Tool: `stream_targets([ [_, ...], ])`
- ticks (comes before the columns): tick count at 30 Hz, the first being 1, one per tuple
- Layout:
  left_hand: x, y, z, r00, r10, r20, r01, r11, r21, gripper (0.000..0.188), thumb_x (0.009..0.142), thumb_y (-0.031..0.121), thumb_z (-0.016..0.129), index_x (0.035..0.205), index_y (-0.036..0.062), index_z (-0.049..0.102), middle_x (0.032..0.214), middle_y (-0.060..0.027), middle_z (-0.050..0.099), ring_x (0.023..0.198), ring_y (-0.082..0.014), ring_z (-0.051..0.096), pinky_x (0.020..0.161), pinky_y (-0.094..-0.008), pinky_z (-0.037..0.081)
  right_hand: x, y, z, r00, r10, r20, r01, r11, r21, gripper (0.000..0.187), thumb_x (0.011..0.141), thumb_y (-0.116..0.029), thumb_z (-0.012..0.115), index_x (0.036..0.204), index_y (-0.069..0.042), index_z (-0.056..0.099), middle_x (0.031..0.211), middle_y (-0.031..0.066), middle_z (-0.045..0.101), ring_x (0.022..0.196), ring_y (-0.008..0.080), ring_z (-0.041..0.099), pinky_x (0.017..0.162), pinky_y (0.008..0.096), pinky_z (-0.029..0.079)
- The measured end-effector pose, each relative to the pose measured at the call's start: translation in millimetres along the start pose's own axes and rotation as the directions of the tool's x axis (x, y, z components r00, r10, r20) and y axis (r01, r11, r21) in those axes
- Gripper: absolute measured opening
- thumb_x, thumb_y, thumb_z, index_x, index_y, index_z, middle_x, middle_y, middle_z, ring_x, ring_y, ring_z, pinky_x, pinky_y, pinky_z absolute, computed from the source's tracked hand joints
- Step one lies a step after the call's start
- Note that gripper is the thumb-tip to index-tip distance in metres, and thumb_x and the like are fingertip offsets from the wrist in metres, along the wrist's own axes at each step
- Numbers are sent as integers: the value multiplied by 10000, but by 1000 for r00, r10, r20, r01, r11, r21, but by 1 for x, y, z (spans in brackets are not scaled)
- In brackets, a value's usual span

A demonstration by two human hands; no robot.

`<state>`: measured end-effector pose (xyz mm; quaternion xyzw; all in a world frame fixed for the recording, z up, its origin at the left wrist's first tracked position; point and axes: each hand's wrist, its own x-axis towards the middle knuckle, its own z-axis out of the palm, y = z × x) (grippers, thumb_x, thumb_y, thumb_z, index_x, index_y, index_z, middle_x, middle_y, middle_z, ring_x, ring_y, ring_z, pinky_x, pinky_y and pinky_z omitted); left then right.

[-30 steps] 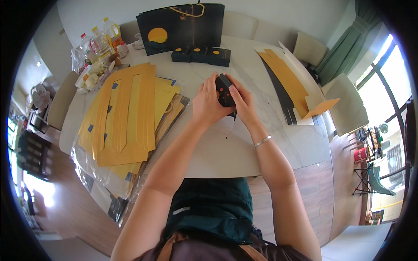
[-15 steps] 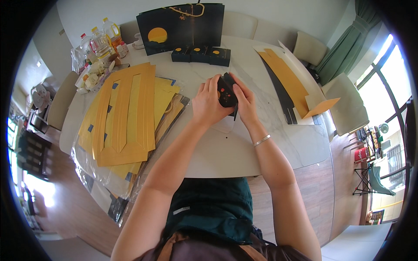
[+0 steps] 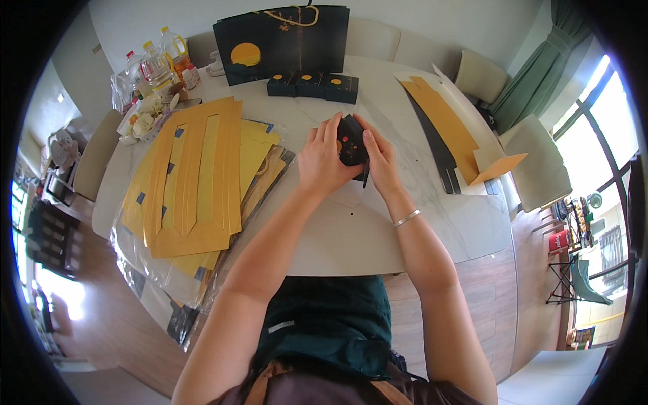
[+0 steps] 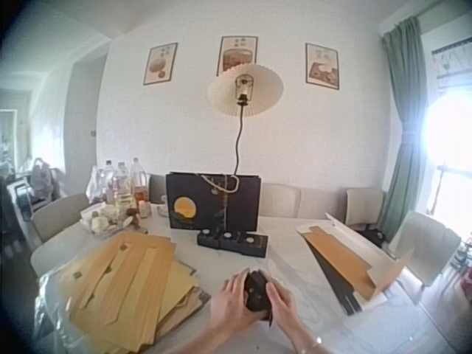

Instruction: The person folds small black cardboard boxes with a circular graphic on them by hand on a table. They pick up flat cardboard pieces, fold along pre-scored lines to form a box, and tuck in the edges to secure the shape.

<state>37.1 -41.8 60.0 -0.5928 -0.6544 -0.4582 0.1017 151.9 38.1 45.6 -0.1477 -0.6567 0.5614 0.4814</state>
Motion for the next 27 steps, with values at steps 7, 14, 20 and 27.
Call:
stream_targets([
  [7,0,0,0,998,36,-46,-35,999,25,889,561,269,863,1330,102,451,1173,-89,585,1040,-318,591,755,-415,552,-1,0,1,998,-47,-39,42,992,-118,332,1007,-178,526,1300,-39,593,1141,49,654,1045,92,562,914,224,435],
  [14,0,0,1,994,71,-81,-72,997,-2,870,555,268,862,1311,94,468,1174,-91,588,1033,-326,595,751,-421,552,-1,-4,3,987,-75,-143,49,983,-178,290,994,-146,546,1241,-22,632,1107,59,679,1002,90,581,884,228,454],
  [20,0,2,2,990,92,-107,-92,996,-1,876,552,275,867,1308,83,466,1177,-93,588,1028,-329,597,745,-421,553,-2,-7,3,978,-164,-132,113,937,-330,270,975,-117,562,1209,-13,648,1131,92,690,1027,126,612,893,256,473],
  [27,-1,4,2,994,62,-88,-63,998,-7,896,569,281,862,1349,115,454,1195,-86,575,1043,-322,584,731,-413,556,-1,-1,2,978,-171,-117,131,949,-287,263,965,-86,562,1203,-18,652,1151,112,680,1039,165,625,906,277,473],
])
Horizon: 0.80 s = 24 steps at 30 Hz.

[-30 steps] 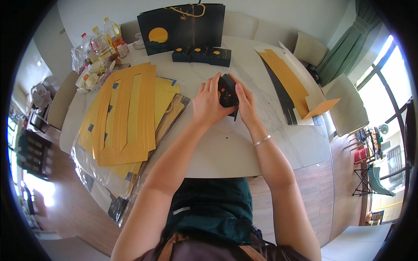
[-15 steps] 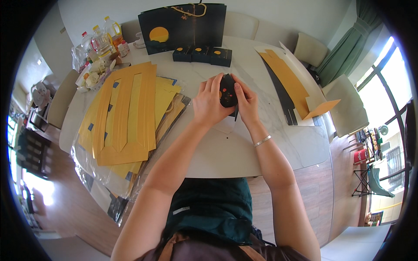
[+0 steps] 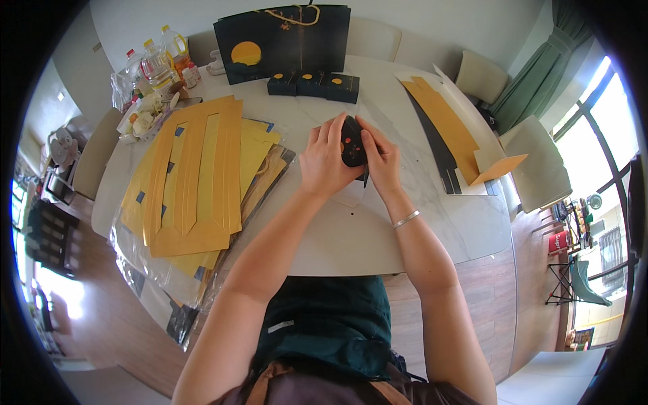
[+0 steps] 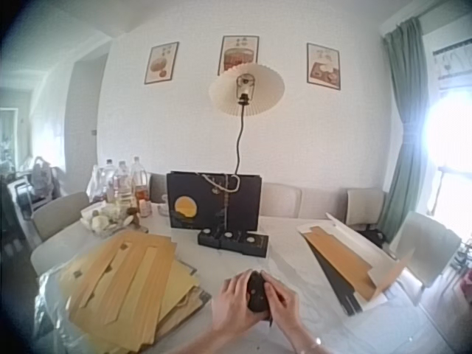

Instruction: The person folds small black cardboard boxes with a circular graphic on them by hand on a table. They pick up flat cardboard pieces, fold along pre-scored lines to form a box, and tuck in the edges to secure the shape.

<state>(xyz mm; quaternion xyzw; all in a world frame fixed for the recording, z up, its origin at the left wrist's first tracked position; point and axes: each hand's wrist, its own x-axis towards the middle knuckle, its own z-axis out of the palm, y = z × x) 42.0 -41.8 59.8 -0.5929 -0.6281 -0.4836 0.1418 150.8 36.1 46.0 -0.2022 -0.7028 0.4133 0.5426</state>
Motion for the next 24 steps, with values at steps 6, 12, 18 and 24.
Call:
stream_targets([
  [6,0,3,-4,999,-47,15,46,999,16,823,621,229,838,1359,232,473,1181,-56,545,1009,-278,581,726,-384,552,-1,1,2,993,-77,88,73,996,48,414,928,-98,619,1333,-40,552,1223,94,628,1024,152,614,868,263,479],
  [12,1,-10,-1,981,-191,30,194,974,-120,785,622,248,838,1335,237,509,1164,-94,533,1001,-300,568,724,-409,533,-4,-5,5,994,20,112,-26,998,53,462,887,-54,661,1336,-65,554,1296,120,587,1048,151,616,830,257,517],
  [18,0,-13,2,987,-158,-13,153,973,-173,745,625,236,835,1301,212,522,1140,-97,536,950,-292,583,726,-404,523,-2,-3,4,993,-67,92,68,998,2,409,887,-54,658,1290,-62,594,1336,135,568,1073,167,624,824,263,539],
  [24,1,-12,0,990,-138,-10,135,980,-146,712,650,194,841,1275,189,499,1142,-92,547,833,-248,609,691,-349,517,-1,-1,5,986,-142,87,146,989,-31,353,886,-58,657,1238,-65,634,1323,138,580,1041,182,647,784,266,554],
])
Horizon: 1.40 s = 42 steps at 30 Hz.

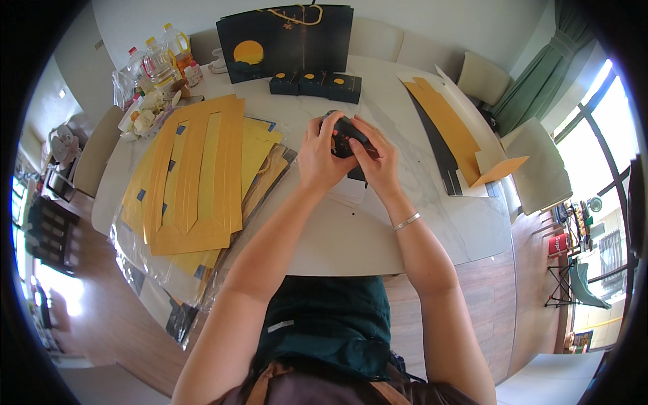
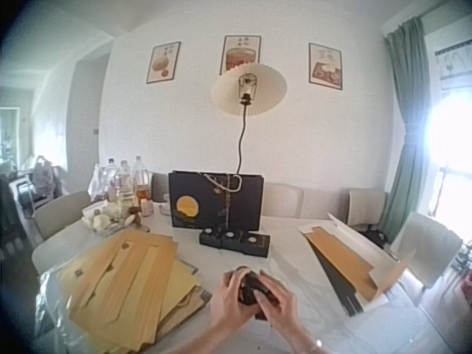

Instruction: The person folds small black cardboard boxes with a circular graphic on them by hand on a table. They pick up flat cardboard pieces, fold along pre-scored lines to form a box, and tuck in the edges to secure the shape.

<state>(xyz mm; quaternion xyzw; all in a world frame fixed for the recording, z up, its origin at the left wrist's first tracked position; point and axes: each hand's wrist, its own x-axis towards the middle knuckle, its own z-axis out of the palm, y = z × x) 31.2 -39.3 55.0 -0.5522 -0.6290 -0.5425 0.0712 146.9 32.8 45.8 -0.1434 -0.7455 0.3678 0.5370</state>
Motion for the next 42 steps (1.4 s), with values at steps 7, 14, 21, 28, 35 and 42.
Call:
stream_targets([
  [7,0,0,2,1000,-2,-9,1,997,-72,689,643,241,832,1256,187,522,1142,-113,544,902,-298,613,691,-399,532,0,-3,-2,999,-50,14,51,994,-96,338,883,-69,648,1221,-75,646,1311,145,585,1045,227,654,779,284,564],
  [14,1,2,-2,1000,16,-15,-17,998,-59,707,645,217,836,1268,162,508,1152,-111,543,849,-277,601,684,-375,522,0,-9,0,998,-56,5,56,994,-91,339,878,-55,635,1216,-84,652,1302,148,587,1032,238,655,758,289,567],
  [21,0,-6,4,998,67,-20,-68,997,-33,708,644,176,847,1258,147,495,1129,-104,541,758,-224,592,651,-333,504,0,-4,-2,997,-80,14,81,990,-117,336,872,-42,635,1205,-84,659,1299,153,586,1026,234,657,747,287,568],
  [28,2,-15,2,984,-161,77,178,902,-394,547,723,254,807,1181,150,527,1128,-116,582,962,-292,635,753,-396,543,3,-3,-8,990,-25,138,18,999,50,637,776,-142,787,1350,-71,520,1425,154,469,1153,236,590,834,292,531],
  [35,18,-13,-24,683,-82,726,711,-153,-686,751,903,646,354,1402,91,439,1335,-120,558,1198,-298,571,987,-463,484,7,-16,-15,956,129,264,-107,990,-95,1090,582,-164,922,1475,-91,302,1346,148,463,1198,282,515,935,371,486],
  [42,18,-23,-16,684,-151,713,720,-14,-694,597,967,542,369,1339,92,492,1298,-110,573,1140,-265,596,947,-460,504,12,-9,-24,987,-58,153,106,938,-330,979,563,-129,913,1375,-87,367,1227,137,473,1106,325,531,898,407,491],
])
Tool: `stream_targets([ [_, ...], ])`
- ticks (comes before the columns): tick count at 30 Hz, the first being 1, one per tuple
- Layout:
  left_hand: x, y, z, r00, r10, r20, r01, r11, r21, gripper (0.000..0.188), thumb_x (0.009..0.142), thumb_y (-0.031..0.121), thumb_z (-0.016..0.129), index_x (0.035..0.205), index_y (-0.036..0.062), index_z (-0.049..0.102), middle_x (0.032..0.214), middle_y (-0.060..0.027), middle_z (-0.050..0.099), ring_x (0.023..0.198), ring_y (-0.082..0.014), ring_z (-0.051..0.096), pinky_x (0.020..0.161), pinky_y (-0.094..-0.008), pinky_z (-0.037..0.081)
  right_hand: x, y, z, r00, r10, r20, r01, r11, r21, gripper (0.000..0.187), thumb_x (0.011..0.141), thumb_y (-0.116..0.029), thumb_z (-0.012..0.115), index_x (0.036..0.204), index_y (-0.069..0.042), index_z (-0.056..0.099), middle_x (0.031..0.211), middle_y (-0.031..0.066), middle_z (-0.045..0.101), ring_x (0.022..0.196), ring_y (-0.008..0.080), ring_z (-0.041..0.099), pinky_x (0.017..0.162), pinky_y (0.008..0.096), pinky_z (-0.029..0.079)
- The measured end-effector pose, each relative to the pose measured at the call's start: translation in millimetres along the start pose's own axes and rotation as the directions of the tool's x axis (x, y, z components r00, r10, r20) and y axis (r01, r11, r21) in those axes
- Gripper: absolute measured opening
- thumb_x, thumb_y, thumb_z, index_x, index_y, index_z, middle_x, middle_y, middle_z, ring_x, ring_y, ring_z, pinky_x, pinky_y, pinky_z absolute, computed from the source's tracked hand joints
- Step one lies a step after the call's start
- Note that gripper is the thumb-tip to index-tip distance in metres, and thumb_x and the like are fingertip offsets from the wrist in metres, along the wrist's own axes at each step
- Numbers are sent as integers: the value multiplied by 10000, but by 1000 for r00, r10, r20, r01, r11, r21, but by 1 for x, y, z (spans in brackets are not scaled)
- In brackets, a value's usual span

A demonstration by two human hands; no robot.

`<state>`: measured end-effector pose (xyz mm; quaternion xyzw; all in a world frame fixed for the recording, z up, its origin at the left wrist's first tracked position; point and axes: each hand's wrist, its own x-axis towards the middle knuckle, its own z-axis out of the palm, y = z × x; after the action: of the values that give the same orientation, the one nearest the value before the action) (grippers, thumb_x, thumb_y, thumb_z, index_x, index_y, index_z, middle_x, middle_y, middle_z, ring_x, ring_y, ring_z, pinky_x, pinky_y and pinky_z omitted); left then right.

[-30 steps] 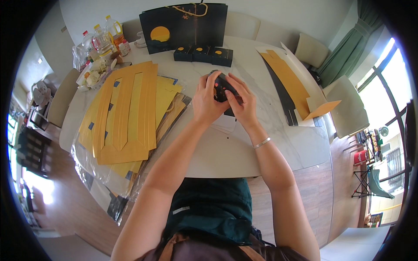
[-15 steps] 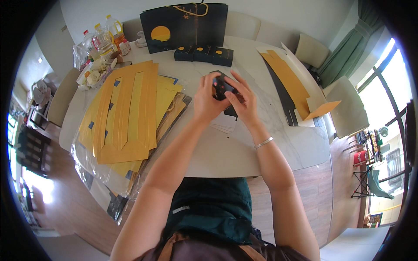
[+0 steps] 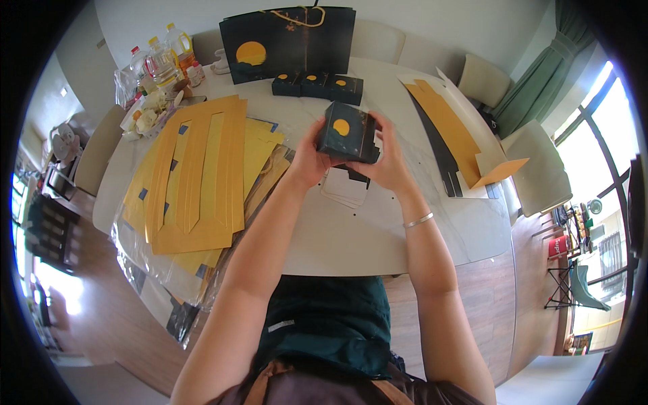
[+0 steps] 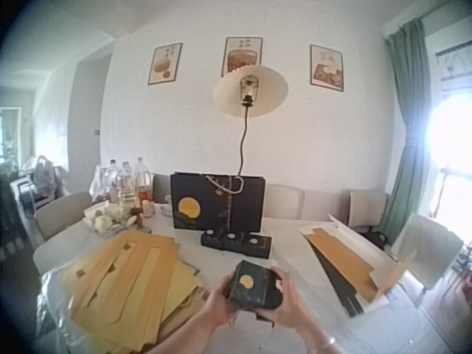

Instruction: The person folds small black cardboard boxes with a circular graphic on them by hand on a table. They pick up flat cardboard pieces, fold along pre-scored lines to form a box, and tuck in the edges to secure the shape.

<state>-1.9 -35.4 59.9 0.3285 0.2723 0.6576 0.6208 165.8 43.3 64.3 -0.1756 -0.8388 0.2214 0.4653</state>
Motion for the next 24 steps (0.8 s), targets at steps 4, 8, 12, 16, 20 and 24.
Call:
stream_targets([
  [4,5,-14,2,987,139,-86,-126,981,145,465,927,363,615,1254,63,474,1140,-84,615,1022,-217,636,868,-431,552,-1,3,1,982,33,-187,-67,982,-178,949,572,-132,916,1352,-71,378,1220,142,461,1151,304,491,960,412,443],
  [8,8,-21,7,928,216,-303,-168,969,179,554,856,255,737,1260,60,412,1117,-104,609,969,-208,648,796,-380,573,-1,-3,4,995,-8,-104,-10,986,-167,913,574,-216,923,1317,-98,405,1194,141,493,1121,310,532,891,407,488],
  [12,6,-3,3,790,246,-562,-132,963,236,639,842,281,754,1282,77,339,1122,-111,602,954,-220,652,772,-359,572,0,14,-10,987,60,147,-47,995,-90,908,576,-247,924,1319,-97,423,1205,127,514,1118,300,543,908,402,484],
  [16,1,13,-12,836,218,-503,-81,957,280,385,819,297,774,1070,46,626,944,-40,671,873,-137,653,698,-274,517,1,2,-14,994,22,107,-15,998,-64,981,569,-245,925,1384,-104,396,1276,118,513,1178,296,527,965,401,462],
  [20,0,10,-7,896,201,-396,-10,900,436,305,810,286,780,993,50,720,879,-17,694,785,-97,643,669,-229,484,-1,-6,-12,982,0,190,1,1000,-4,1041,564,-189,919,1438,-130,355,1315,124,514,1226,317,501,1011,402,436],
  [24,3,6,-10,915,194,-353,10,865,502,317,851,299,737,1055,58,709,884,-10,690,761,-75,634,636,-211,479,-1,-10,-11,952,11,306,-31,998,59,1056,545,-147,918,1439,-146,355,1312,125,523,1214,340,507,1015,408,433],
])
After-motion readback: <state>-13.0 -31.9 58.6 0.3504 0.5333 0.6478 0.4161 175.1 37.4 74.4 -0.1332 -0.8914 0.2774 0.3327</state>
